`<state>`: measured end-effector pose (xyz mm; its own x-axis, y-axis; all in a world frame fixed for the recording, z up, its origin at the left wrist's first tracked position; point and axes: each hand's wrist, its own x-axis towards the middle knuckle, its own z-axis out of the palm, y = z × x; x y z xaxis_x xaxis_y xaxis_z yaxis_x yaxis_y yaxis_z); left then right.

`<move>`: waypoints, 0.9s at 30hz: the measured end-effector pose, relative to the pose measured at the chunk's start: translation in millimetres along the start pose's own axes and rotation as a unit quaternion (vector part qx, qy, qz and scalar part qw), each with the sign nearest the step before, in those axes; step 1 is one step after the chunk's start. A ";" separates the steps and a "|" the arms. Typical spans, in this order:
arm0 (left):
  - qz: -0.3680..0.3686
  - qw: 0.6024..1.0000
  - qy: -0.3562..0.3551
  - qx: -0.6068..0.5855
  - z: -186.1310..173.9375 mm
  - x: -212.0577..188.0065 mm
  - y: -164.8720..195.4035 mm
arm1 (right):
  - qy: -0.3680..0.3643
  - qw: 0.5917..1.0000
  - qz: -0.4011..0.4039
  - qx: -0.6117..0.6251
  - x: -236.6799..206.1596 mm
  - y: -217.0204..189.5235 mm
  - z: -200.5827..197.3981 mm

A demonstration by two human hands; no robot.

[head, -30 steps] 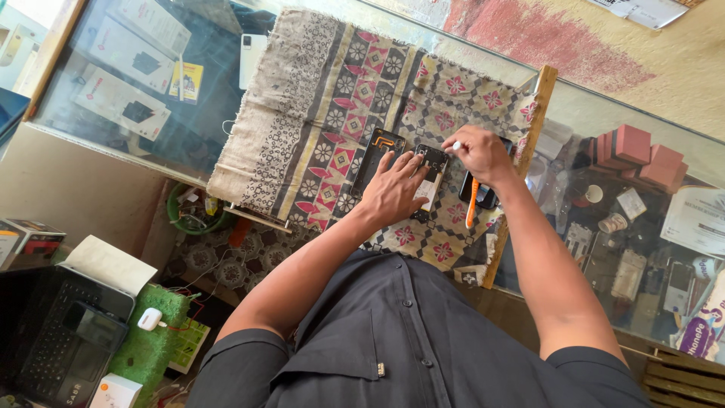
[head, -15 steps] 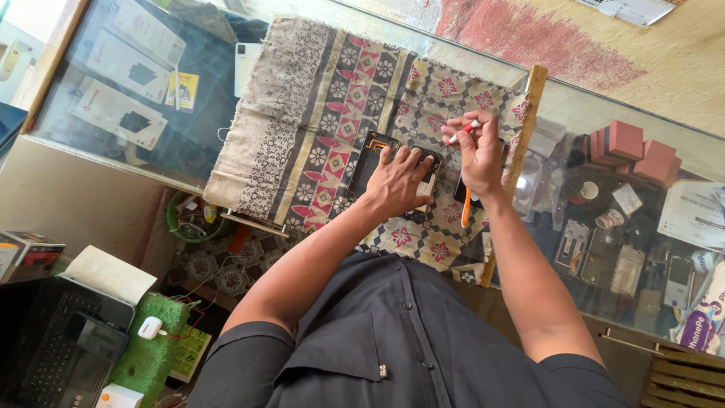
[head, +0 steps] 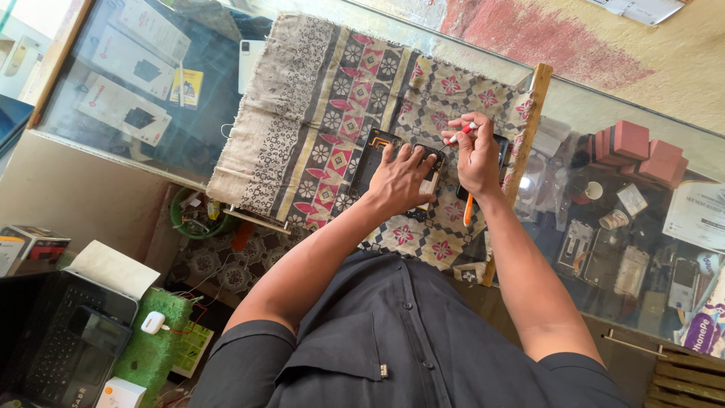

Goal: The person uses a red-handled screwdriver to loosen and remove screws from the internal frame of a disassembled smartphone. They then reposition the phone's main body and press along the edges to align the casing.

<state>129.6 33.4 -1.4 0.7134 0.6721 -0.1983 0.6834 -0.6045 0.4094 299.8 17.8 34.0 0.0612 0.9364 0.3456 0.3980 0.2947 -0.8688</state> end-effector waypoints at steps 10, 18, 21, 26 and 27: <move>0.002 1.000 0.005 0.004 -1.3 0.1 1.1 | -0.009 1.000 -0.011 -0.014 0.6 0.1 -0.6; 0.002 1.000 0.007 0.005 -0.3 1.4 0.3 | -0.007 1.000 -0.002 -0.016 1.1 0.3 -1.0; -0.001 1.000 0.000 0.009 -1.0 1.9 1.0 | -0.009 1.000 0.003 -0.017 1.0 0.7 -1.3; 0.004 1.000 0.006 0.007 0.7 2.0 1.1 | -0.009 1.000 -0.005 -0.024 -1.1 3.7 -2.0; 0.004 1.000 0.009 0.006 1.2 1.9 0.3 | -0.009 1.000 -0.010 -0.024 -1.6 4.1 -1.7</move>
<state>131.4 34.0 -2.7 0.7162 0.6744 -0.1796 0.6796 -0.6153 0.3994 302.9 17.1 30.5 0.0368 0.9340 0.3553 0.4420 0.3037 -0.8440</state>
